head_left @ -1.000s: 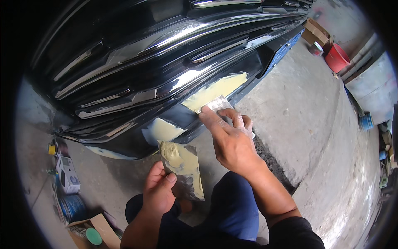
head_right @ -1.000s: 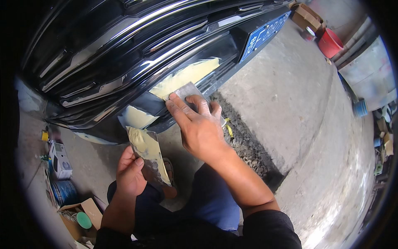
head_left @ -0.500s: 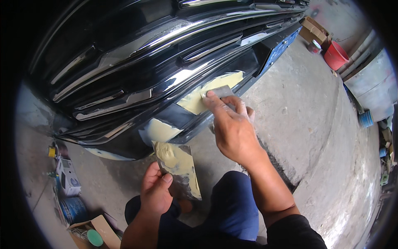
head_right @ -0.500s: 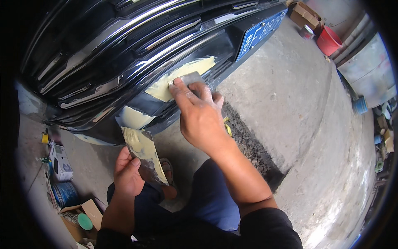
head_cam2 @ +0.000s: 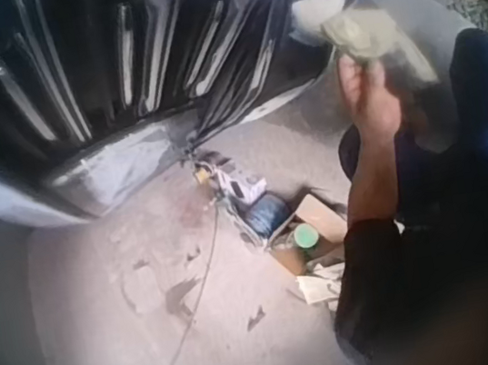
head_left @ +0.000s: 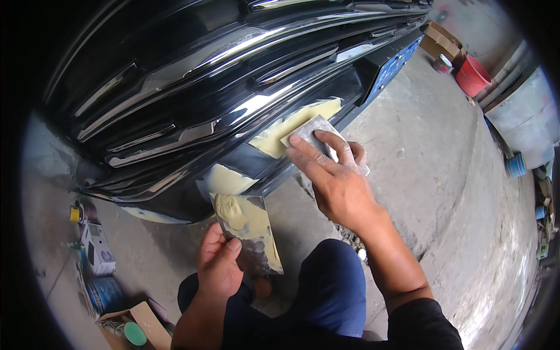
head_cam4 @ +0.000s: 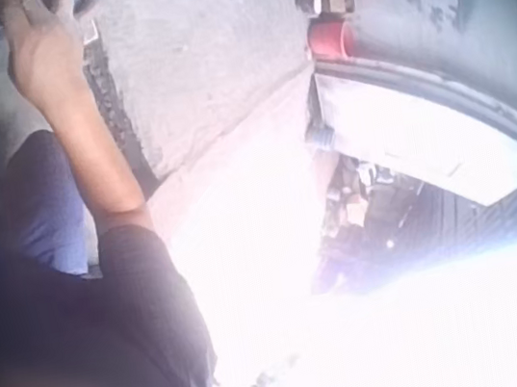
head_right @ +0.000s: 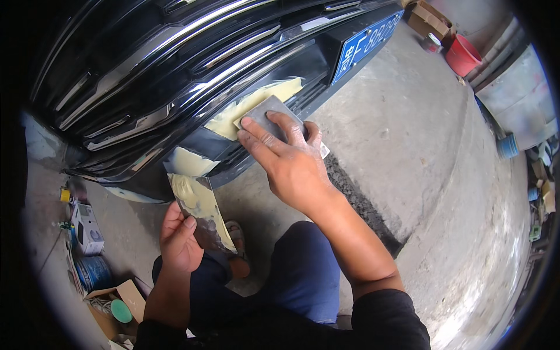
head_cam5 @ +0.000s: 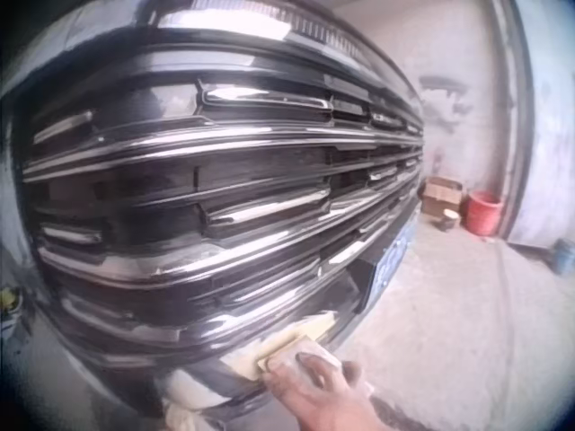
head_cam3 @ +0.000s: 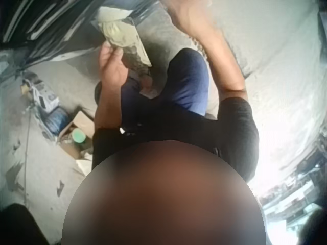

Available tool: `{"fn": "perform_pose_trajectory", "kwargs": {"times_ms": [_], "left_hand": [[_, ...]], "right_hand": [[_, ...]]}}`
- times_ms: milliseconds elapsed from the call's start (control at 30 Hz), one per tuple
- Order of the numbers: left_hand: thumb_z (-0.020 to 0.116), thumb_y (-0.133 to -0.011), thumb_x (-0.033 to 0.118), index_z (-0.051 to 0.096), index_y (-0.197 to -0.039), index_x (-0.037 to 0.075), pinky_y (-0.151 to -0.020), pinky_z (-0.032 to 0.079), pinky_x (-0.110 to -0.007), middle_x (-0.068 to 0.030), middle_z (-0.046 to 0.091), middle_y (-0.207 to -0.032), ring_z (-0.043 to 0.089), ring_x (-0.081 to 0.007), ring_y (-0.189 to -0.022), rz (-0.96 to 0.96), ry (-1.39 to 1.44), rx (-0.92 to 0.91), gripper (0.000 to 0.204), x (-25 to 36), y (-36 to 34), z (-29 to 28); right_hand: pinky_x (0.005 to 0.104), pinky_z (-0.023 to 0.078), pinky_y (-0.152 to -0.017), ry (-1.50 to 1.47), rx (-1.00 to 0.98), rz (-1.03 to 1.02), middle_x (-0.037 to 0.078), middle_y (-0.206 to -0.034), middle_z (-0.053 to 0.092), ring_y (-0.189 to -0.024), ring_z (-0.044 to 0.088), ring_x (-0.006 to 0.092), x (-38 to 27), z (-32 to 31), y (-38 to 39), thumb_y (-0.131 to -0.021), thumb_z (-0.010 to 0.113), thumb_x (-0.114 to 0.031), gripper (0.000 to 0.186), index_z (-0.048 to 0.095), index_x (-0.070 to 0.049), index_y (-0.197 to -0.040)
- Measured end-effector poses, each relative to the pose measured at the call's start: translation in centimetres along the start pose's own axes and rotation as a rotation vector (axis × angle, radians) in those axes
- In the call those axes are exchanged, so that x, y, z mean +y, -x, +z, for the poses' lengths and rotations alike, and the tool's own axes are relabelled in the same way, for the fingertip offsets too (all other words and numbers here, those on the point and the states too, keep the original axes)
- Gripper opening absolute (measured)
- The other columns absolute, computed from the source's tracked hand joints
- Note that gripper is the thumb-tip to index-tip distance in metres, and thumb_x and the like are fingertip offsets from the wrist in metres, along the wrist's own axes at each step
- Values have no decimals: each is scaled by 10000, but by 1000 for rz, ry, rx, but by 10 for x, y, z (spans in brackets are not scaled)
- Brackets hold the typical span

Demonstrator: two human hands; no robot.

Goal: The person applies body filler to a black car's wheel arch and front bumper using a metal spreader and a sanding block. They smooth the filler on the wheel arch, walk to the front of the car, and continue applying and smoothing filler on the bumper area.

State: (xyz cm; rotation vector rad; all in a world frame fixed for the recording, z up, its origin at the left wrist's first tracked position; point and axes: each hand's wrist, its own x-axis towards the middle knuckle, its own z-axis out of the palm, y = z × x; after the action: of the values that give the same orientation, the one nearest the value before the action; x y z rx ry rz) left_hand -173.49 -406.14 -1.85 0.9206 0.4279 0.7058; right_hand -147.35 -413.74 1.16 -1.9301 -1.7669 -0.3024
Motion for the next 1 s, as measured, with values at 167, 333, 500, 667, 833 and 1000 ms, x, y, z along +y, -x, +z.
{"fn": "perform_pose_trajectory", "kwargs": {"times_ms": [167,333,500,667,833,1000], "left_hand": [[498,-984,19,438,-1415,-41,-1094,436,-393,-157,596,-1336,586,-221,-1233,8,6,13,440,2,1,-3],[496,-985,21,441,-1408,-46,-1091,439,-397,-160,599,-1329,590,-223,-1226,-2,15,21,432,4,0,-2],[485,-988,24,434,-1409,-52,-1091,439,-399,-165,596,-1331,588,-227,-1229,-9,11,-4,431,4,-2,-2],[480,-987,28,431,-1412,-54,-1089,439,-396,-163,589,-1340,584,-227,-1233,-18,11,16,435,8,-2,4],[480,-986,29,430,-1416,-53,-1099,427,-393,-161,583,-1349,573,-225,-1246,-9,-8,22,441,6,-3,6],[481,-983,29,432,-1418,-47,-1111,411,-392,-157,574,-1360,554,-218,-1262,43,-57,84,444,3,-3,6]], "right_hand": [[649,368,-996,134,39,-151,-79,-1482,538,-1355,438,257,3,14,7,-880,614,-138,393,670,-224,-1260],[597,372,-995,240,21,-212,-80,-1484,547,-1318,486,257,4,20,10,-892,601,-158,398,661,-214,-1282],[639,382,-985,271,43,-224,-85,-1464,539,-1330,447,231,9,29,18,-889,605,-186,340,682,-234,-1217],[641,382,-980,235,88,-227,-71,-1463,540,-1332,446,236,3,22,15,-888,607,-193,328,688,-209,-1205],[645,376,-981,229,64,-227,-57,-1461,546,-1343,438,244,8,24,11,-889,601,-163,332,690,-203,-1206],[593,374,-1032,-37,-39,-97,-24,-1460,572,-1333,465,276,8,11,32,-845,659,-78,412,683,-157,-1249]]}}
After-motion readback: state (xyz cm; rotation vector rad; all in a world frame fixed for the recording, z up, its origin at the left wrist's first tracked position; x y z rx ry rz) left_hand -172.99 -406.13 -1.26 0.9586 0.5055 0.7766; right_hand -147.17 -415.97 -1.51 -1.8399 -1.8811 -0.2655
